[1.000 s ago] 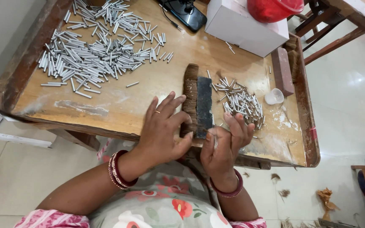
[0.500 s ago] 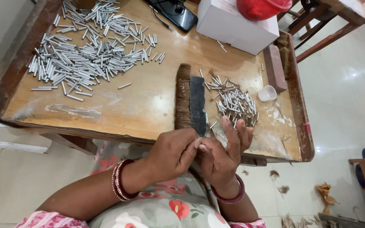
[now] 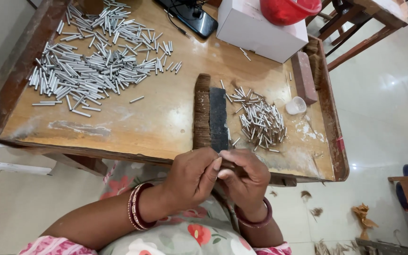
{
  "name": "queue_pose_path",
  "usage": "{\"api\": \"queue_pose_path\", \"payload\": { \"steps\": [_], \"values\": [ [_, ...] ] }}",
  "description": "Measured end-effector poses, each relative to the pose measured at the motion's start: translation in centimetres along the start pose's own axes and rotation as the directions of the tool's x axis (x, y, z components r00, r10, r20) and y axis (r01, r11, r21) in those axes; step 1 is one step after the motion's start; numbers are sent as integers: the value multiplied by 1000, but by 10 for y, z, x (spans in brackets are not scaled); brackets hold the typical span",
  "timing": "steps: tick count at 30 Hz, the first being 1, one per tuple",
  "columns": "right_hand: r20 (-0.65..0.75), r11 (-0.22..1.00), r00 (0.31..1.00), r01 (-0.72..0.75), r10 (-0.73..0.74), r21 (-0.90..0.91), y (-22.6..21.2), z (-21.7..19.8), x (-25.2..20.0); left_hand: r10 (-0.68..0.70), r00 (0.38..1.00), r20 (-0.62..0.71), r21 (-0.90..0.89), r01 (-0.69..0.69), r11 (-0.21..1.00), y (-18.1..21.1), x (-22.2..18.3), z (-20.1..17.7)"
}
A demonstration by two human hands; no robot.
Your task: Polishing or deburring small metal pins at a manufacturing workbench.
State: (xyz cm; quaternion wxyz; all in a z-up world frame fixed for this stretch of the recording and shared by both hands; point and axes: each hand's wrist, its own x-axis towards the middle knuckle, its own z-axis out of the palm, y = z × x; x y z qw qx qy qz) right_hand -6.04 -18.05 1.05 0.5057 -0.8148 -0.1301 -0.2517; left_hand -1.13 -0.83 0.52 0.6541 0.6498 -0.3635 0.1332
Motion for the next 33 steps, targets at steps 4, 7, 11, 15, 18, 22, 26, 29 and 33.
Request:
{"api": "queue_pose_path", "payload": {
  "steps": [4,7,11,15,18,22,26,29,33],
  "values": [
    [-90,989,990,114,-105,97,32,13,-13,-21,1000,11,-41,21,999,5,-1,-1],
    [-192,987,969,160,-153,24,29,27,-12,-79,996,33,-62,81,995,2,-5,-2],
    [-256,965,932,238,-258,-109,32,37,-8,-81,993,85,245,58,968,-15,13,-25],
    [-340,972,911,227,-232,-55,38,27,-8,-177,984,-11,904,86,419,-59,48,-95],
    [-364,976,906,202,-217,-78,36,21,-5,-118,993,-1,969,30,244,-66,60,-121],
    [-347,976,913,181,-213,-123,25,20,-3,-67,996,64,981,-50,186,-69,56,-109],
    [-318,986,933,150,-167,-75,22,21,-9,-126,985,114,696,11,718,-35,46,-71],
    [-318,987,945,116,-77,107,23,26,-14,-111,981,156,238,72,969,-19,30,-37],
    [-356,902,934,135,22,410,21,35,-14,-392,904,168,-752,375,542,-25,4,12]
  ]
}}
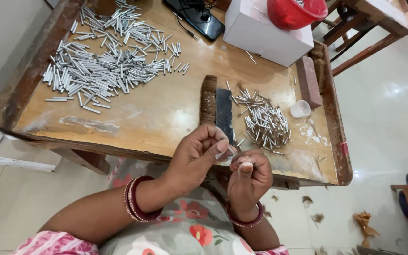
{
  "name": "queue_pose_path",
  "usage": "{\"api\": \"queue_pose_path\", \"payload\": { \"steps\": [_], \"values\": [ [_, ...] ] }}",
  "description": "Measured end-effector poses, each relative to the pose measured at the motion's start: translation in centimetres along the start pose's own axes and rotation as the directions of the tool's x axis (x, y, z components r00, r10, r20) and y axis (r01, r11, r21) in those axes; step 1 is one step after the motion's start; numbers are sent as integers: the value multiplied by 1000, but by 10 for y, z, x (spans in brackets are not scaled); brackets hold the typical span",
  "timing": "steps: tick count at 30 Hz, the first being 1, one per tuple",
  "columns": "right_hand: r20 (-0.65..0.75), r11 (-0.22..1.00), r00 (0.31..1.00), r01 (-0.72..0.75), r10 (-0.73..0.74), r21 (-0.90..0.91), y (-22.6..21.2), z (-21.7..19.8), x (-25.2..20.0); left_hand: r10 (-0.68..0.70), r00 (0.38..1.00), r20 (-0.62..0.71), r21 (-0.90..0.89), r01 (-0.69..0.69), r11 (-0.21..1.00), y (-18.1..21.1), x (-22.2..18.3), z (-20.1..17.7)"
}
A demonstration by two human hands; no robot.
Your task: Polishing or deburring small metal pins at a manufacturing workbench.
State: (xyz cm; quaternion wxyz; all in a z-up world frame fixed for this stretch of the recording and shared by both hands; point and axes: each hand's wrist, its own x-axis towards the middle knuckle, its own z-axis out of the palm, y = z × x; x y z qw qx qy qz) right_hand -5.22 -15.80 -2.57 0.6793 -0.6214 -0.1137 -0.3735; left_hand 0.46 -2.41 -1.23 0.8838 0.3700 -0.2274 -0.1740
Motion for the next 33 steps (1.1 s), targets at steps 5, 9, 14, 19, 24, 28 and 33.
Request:
{"api": "queue_pose_path", "payload": {
  "steps": [5,9,14,19,24,28,33],
  "values": [
    [-87,998,995,47,-44,30,7,1,-1,-181,981,-63,-190,166,968,1,-3,18],
    [-121,984,980,144,-156,-102,8,5,2,-290,954,-83,-266,259,929,0,-5,22],
    [-49,887,957,246,-286,-390,-7,3,2,-387,918,-86,-354,335,873,6,-11,28],
    [152,667,909,392,-389,-634,-41,-3,11,-382,920,-84,-377,326,867,3,-21,29],
    [349,656,908,412,-233,-633,-71,-3,25,-6,999,-32,-110,2,994,1,-26,28],
    [289,735,943,312,-163,-602,-63,-13,24,25,997,-67,-39,-28,999,5,-20,26],
    [211,775,949,313,-234,-549,-52,-20,13,-13,998,-60,-76,8,997,-4,-24,24]
  ]
}}
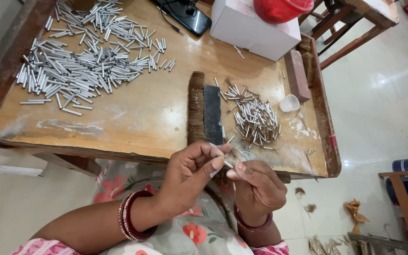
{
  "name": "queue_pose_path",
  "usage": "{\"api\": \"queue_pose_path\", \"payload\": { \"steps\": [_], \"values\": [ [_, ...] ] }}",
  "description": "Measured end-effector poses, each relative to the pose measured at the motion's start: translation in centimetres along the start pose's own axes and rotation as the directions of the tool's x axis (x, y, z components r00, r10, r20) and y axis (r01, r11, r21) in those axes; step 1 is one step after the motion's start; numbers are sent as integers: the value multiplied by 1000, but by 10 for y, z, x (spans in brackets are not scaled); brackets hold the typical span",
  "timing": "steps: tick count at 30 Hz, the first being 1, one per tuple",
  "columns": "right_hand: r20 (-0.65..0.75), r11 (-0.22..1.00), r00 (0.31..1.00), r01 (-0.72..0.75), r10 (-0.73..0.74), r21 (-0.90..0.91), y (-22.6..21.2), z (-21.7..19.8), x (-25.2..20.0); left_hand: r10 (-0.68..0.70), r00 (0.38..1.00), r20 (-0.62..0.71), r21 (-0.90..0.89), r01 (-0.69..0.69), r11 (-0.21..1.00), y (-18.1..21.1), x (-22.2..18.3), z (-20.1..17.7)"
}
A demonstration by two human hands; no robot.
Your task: Polishing or deburring small metal pins at a manufacturing workbench.
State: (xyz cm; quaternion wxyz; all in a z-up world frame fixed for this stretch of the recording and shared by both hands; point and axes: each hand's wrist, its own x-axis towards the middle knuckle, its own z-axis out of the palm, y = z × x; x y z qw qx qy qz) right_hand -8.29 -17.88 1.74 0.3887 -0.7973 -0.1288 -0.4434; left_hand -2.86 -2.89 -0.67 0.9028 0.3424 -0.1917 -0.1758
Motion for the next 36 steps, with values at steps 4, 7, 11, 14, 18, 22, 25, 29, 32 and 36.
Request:
{"api": "queue_pose_path", "payload": {
  "steps": [4,7,11,14,18,22,25,29,32,36],
  "values": [
    [12,999,999,-31,31,9,-3,1,3,15,1000,-1,-23,-15,1000,3,-4,-1],
    [50,992,994,-99,96,78,2,0,-3,-2,999,-34,38,4,999,4,-7,-1],
    [64,978,987,-154,146,139,5,3,-7,-20,999,-29,-16,20,1000,-1,-8,-2],
    [74,978,988,-145,135,151,8,5,-3,9,1000,-9,21,-9,1000,0,-6,-2],
    [83,983,993,-101,88,156,15,6,-2,-34,999,-6,12,34,999,7,-2,1],
    [97,985,991,-109,97,136,13,7,1,33,999,17,68,-34,997,-2,-5,-7],
    [146,990,987,-88,72,108,21,9,10,123,992,39,204,-128,971,6,0,-16],
    [160,986,985,-34,61,-163,48,12,29,375,918,126,775,-327,541,39,19,-29],
    [233,955,966,-39,111,-295,53,12,32,323,920,221,916,-309,255,50,31,-40],
    [363,955,897,-171,252,-241,47,14,16,158,972,175,978,-190,83,32,38,-46]
  ]
}}
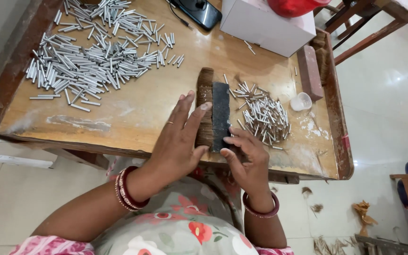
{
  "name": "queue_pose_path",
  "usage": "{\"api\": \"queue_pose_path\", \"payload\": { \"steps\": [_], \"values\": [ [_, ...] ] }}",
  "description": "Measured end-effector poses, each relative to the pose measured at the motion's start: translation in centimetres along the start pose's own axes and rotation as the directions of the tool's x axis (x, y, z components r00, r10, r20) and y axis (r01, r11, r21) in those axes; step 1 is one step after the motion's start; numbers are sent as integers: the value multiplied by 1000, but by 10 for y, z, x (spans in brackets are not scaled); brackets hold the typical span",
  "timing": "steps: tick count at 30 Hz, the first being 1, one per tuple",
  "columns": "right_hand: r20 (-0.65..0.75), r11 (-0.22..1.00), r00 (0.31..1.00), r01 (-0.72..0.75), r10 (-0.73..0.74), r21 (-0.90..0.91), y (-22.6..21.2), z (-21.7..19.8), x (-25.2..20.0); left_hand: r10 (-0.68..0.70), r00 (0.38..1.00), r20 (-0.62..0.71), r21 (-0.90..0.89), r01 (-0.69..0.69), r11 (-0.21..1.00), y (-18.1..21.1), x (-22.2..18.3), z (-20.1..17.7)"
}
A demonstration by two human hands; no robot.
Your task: Polishing or deburring small metal pins at a manufacturing workbench.
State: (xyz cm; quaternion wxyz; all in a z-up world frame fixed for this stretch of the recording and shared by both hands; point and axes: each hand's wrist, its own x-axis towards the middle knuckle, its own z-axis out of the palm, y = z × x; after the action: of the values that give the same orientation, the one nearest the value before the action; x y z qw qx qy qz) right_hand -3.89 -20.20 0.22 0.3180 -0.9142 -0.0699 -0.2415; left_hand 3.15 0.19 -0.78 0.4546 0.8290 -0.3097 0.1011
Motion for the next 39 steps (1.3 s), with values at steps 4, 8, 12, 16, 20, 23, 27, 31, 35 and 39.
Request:
{"api": "queue_pose_path", "payload": {
  "steps": [4,8,12,16,20,23,27,31,35,39],
  "values": [
    [21,999,999,24,-25,47,0,3,1,-40,996,-85,-213,21,977,11,-4,22],
    [4,999,1000,21,-22,32,-8,4,1,-101,980,-170,-813,-82,576,10,-11,35],
    [-15,973,987,155,-160,-169,-34,9,4,-149,907,-395,-744,-220,631,-8,-12,20],
    [30,889,964,256,-264,-379,-35,25,7,-109,867,-485,-530,-193,826,-19,-17,2],
    [96,831,957,286,-274,-477,-26,37,5,-19,949,-314,-122,-20,992,-14,-15,-7],
    [117,829,961,276,-251,-487,-18,44,0,9,991,-134,40,-4,999,-9,-11,-8],
    [102,859,970,245,-223,-449,-14,49,-5,61,997,-43,116,-55,992,-12,-7,-2],
    [93,851,969,247,-231,-462,-14,49,-6,53,999,-3,151,-52,987,-11,-7,-2],
    [-20,878,966,226,-258,-421,-15,38,-6,41,999,10,155,-42,987,-8,-8,-5],
    [-223,890,917,223,-330,-398,-16,20,-13,134,983,-125,18,-133,991,5,-7,-17]
  ]
}}
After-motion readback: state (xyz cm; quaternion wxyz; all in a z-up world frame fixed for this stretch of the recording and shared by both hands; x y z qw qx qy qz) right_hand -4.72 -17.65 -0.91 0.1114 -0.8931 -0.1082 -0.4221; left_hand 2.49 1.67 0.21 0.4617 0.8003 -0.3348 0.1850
